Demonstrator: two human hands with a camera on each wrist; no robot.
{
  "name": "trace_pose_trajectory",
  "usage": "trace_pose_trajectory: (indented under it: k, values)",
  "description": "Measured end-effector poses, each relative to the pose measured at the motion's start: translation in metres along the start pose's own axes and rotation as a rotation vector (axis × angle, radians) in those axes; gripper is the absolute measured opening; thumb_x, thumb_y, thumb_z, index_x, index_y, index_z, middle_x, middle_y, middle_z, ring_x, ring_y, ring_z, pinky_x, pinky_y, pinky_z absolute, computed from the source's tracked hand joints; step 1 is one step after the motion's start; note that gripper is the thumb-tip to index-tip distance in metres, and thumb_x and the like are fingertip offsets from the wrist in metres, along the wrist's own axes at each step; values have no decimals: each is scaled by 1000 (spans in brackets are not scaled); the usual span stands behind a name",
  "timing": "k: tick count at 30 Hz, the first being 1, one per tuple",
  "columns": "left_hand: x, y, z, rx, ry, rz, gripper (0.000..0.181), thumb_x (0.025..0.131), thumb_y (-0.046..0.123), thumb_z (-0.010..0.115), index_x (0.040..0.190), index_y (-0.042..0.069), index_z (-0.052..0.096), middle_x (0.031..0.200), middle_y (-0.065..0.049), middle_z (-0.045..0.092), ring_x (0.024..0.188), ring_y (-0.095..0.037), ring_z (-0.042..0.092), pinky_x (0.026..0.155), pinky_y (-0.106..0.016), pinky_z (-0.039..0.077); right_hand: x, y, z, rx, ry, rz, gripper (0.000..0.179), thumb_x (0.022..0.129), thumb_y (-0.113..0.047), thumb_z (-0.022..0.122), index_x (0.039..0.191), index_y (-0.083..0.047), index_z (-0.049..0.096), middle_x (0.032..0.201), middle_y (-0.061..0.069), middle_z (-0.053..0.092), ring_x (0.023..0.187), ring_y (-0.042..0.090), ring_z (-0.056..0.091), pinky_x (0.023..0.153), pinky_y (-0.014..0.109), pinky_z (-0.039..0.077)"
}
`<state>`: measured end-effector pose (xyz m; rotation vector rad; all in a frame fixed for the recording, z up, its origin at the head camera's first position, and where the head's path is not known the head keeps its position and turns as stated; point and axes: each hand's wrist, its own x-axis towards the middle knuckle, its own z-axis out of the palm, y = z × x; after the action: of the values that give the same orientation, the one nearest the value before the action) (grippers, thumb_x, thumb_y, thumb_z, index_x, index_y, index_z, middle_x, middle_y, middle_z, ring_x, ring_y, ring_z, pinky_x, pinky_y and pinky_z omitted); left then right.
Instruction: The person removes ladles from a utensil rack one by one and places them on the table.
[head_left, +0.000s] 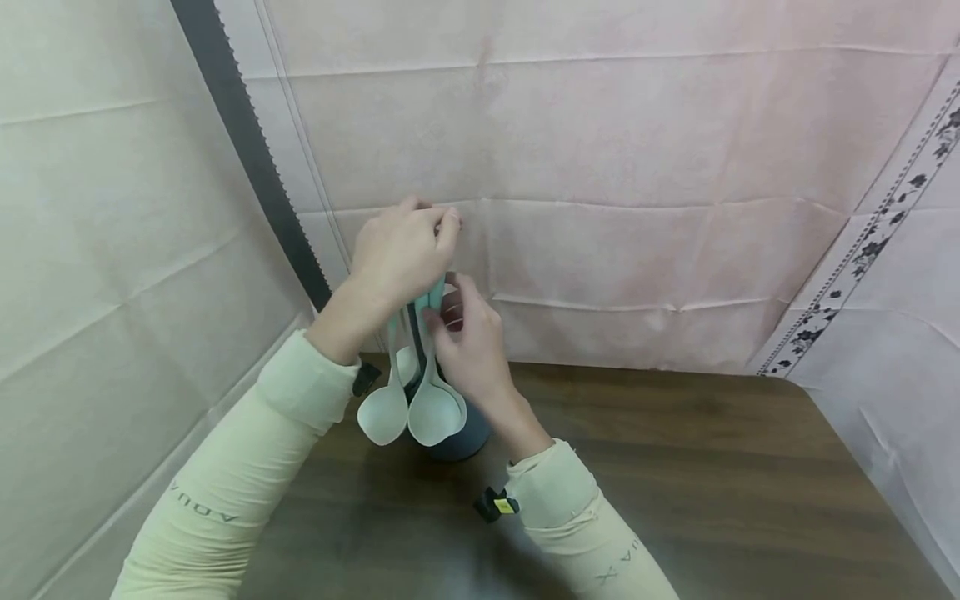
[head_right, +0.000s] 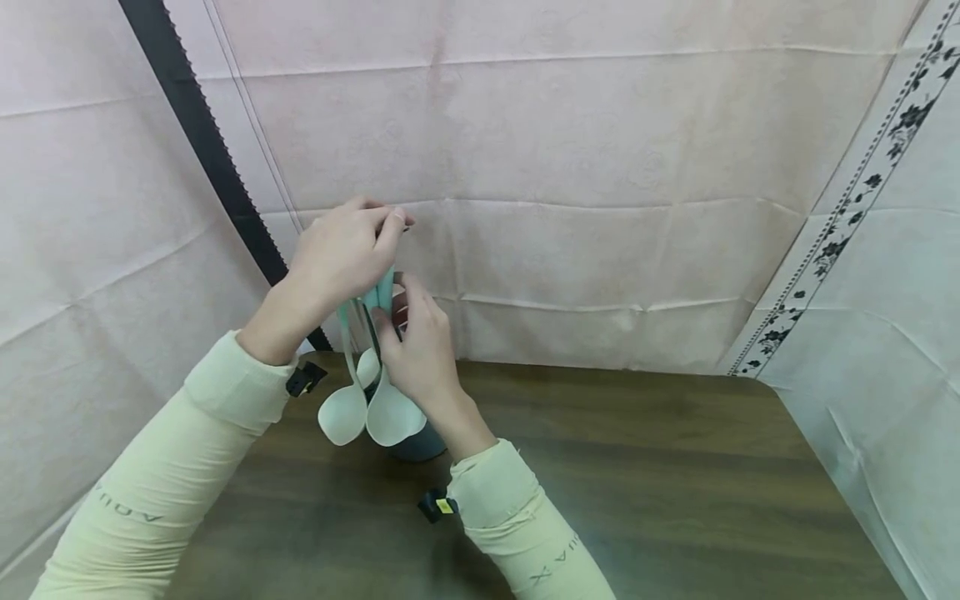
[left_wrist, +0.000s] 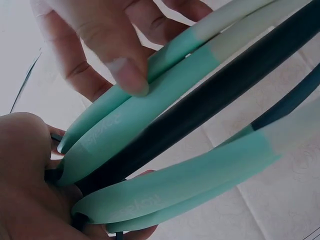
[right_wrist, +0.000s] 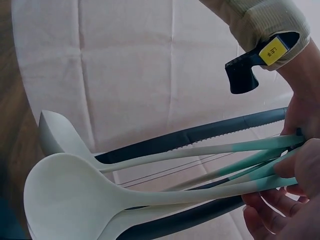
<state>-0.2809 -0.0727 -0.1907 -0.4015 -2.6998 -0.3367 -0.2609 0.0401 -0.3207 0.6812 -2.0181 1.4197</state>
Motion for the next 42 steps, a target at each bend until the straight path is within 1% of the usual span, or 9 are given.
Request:
trace_pose_trajectory:
  k: [4, 8, 13, 17, 21, 25, 30, 38, 42]
  values:
    - [0, 0, -2, 3, -13, 7, 64, 112, 47, 17, 151, 24, 62, 153, -11, 56, 138, -38, 54, 110, -58, 44, 0, 1, -2, -2, -9, -7, 41, 102, -10, 67, 141, -8, 56, 97, 7, 69, 82, 16, 70, 77, 27, 61]
    - [-1, -9, -5, -35, -42, 76, 66, 112, 56, 21, 156, 21, 55, 150, -13, 57, 135, -37, 55, 111, -57, 42, 0, 2, -3, -10, -25, -6, 39, 102, -10, 67, 139, -9, 56, 96, 6, 69, 81, 14, 70, 76, 27, 60]
    - [-1, -33, -17, -170, -139, 215, 64, 108, 61, 43, 160, 24, 50, 155, -12, 52, 137, -35, 54, 110, -60, 43, -1, 2, -6, -20, -71, -20, 39, 103, -10, 65, 141, -9, 55, 95, 5, 69, 81, 13, 69, 76, 27, 60]
    - [5, -54, -22, -200, -187, 289, 69, 102, 62, 57, 161, 28, 47, 160, -8, 48, 143, -33, 49, 113, -63, 40, 0, 3, -10, -14, -97, -16, 41, 104, -9, 64, 144, -10, 54, 96, 5, 69, 81, 14, 69, 76, 30, 60]
    - [9, -65, -11, -221, -151, 317, 67, 100, 66, 55, 159, 33, 50, 159, -3, 50, 144, -31, 48, 113, -64, 40, 0, 5, -14, -18, -102, -6, 42, 104, -8, 65, 145, -11, 55, 97, 6, 69, 80, 16, 69, 76, 32, 61]
    - [7, -66, -3, -224, -105, 323, 62, 103, 65, 46, 158, 35, 52, 160, 0, 49, 146, -30, 47, 115, -64, 38, 1, 6, -17, -28, -117, -23, 44, 105, -9, 64, 147, -10, 54, 98, 7, 69, 82, 18, 70, 77, 32, 61]
    - [7, -61, -1, -203, -62, 359, 62, 106, 63, 42, 158, 31, 52, 160, 0, 50, 150, -27, 42, 119, -61, 34, 1, 7, -20, -16, -110, -29, 46, 105, -7, 63, 150, -10, 53, 99, 8, 69, 83, 21, 70, 77, 36, 61]
    - [9, -65, 1, -264, -24, 462, 48, 109, 48, 48, 148, 26, 64, 155, 4, 55, 149, -22, 43, 119, -57, 35, -2, 2, -25, -15, -118, -24, 49, 105, -8, 62, 153, -9, 53, 100, 6, 67, 85, 15, 66, 77, 31, 60]
    - [8, -65, 1, -259, 0, 467, 47, 110, 49, 45, 142, 24, 70, 152, 6, 59, 148, -20, 43, 119, -55, 36, -3, -1, -28, -19, -112, -39, 51, 105, -7, 62, 154, -9, 52, 99, 6, 66, 84, 14, 65, 76, 30, 60]
